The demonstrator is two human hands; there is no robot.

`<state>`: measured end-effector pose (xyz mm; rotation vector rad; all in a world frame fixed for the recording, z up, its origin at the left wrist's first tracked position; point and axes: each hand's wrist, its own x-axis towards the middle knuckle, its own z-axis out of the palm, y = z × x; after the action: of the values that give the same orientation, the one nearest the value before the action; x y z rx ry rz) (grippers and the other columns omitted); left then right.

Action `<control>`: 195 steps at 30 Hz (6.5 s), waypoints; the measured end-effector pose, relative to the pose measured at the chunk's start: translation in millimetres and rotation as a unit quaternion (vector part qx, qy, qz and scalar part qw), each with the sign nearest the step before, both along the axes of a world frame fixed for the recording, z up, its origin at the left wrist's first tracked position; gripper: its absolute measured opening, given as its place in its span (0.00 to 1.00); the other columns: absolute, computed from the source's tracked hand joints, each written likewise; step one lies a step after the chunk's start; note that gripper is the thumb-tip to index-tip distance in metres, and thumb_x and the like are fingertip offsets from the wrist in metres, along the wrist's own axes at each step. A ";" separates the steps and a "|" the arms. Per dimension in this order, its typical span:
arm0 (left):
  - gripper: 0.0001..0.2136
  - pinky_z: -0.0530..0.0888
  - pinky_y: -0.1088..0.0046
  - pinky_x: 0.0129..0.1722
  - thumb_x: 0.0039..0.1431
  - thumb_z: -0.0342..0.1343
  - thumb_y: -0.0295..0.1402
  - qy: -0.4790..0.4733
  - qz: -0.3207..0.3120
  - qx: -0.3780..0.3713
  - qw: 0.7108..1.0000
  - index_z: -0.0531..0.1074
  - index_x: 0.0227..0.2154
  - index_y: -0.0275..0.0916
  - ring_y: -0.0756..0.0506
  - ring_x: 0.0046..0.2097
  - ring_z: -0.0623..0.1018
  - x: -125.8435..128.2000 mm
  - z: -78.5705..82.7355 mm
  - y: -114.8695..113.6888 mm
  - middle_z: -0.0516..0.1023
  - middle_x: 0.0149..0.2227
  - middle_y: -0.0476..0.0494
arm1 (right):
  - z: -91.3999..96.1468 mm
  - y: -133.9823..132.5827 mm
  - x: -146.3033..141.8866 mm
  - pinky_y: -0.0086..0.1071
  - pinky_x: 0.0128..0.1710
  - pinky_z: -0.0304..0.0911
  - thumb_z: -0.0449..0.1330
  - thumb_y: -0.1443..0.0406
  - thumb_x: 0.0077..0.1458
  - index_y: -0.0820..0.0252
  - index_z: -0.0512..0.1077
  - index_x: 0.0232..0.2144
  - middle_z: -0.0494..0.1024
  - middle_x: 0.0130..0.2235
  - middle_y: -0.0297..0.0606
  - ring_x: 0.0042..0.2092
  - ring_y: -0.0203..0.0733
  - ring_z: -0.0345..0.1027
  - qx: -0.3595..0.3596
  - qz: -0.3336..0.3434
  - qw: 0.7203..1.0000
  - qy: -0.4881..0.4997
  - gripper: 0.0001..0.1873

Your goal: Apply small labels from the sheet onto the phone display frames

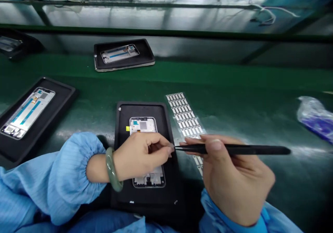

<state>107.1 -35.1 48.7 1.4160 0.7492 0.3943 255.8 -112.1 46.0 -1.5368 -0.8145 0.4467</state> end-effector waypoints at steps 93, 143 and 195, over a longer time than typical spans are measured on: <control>0.15 0.63 0.50 0.60 0.64 0.52 0.38 0.178 -0.041 0.536 0.824 0.71 0.50 0.37 0.36 0.59 0.68 -60.8 -26.7 36.8 0.73 0.54 0.37 | -13.1 89.5 -14.3 0.26 0.25 0.73 0.64 0.54 0.53 0.57 0.73 0.28 0.81 0.29 0.34 0.26 0.37 0.77 -0.146 0.187 0.967 -0.094 0.12; 0.16 0.61 0.43 0.61 0.65 0.48 0.36 0.207 -0.057 0.552 0.806 0.70 0.52 0.38 0.35 0.59 0.68 -58.7 -24.4 34.0 0.72 0.55 0.36 | -17.1 84.9 -12.0 0.42 0.33 0.71 0.63 0.53 0.54 0.51 0.74 0.30 0.81 0.30 0.33 0.32 0.45 0.77 -0.110 0.133 0.973 -0.151 0.10; 0.18 0.65 0.46 0.59 0.68 0.44 0.36 0.237 0.003 0.591 0.771 0.70 0.52 0.30 0.38 0.55 0.72 -47.6 -26.6 22.7 0.75 0.50 0.34 | -17.1 88.9 -14.6 0.30 0.27 0.65 0.60 0.57 0.58 0.57 0.75 0.32 0.81 0.32 0.34 0.29 0.35 0.74 -0.062 0.188 0.923 -0.329 0.10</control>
<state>59.4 -12.5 22.1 2.7886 0.9525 0.5557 241.2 -23.1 28.9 -1.6697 -1.6503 0.2524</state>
